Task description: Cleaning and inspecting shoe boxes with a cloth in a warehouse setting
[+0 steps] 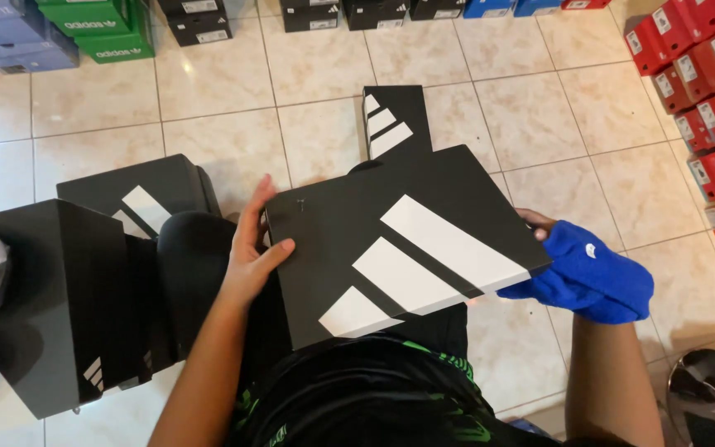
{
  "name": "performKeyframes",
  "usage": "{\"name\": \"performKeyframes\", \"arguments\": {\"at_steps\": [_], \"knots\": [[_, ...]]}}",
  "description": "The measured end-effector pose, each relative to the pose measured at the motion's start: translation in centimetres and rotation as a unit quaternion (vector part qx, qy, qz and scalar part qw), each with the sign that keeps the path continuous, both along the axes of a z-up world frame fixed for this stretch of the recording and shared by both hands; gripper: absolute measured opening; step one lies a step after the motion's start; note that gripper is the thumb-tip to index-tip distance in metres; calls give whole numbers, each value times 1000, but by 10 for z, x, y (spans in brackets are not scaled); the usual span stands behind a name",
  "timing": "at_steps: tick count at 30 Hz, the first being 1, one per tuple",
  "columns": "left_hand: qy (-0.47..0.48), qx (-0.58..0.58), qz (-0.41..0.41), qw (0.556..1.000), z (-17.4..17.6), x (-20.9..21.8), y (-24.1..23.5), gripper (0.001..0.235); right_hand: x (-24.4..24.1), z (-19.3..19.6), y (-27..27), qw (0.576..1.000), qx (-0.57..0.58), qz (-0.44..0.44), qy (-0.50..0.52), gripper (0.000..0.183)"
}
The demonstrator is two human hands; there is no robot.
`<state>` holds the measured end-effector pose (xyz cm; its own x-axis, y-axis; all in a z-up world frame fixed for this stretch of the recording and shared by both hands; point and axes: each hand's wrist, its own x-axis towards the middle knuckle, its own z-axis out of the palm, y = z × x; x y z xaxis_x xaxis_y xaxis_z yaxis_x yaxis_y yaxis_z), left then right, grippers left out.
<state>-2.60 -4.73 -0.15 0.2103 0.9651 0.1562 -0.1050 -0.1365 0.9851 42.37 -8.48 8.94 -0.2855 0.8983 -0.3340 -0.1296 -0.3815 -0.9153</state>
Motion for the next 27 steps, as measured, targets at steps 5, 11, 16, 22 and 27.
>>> {"name": "performKeyframes", "arguments": {"at_steps": [5,11,16,22,27], "knots": [[-75,-83,11,994,-11,5,1,90,-2,22,-11,918,125,93,-365,86],[-106,-74,-22,991,-3,3,4,79,-1,34,0,940,298,137,89,37],[-122,-88,-17,988,-13,3,3,80,67,17,-13,751,625,181,-115,32],[-71,-16,-44,996,-6,-2,11,68,31,31,-32,894,347,152,-241,34],[-160,-106,13,981,-19,6,9,66,-49,59,-17,676,608,178,-377,35]]}}
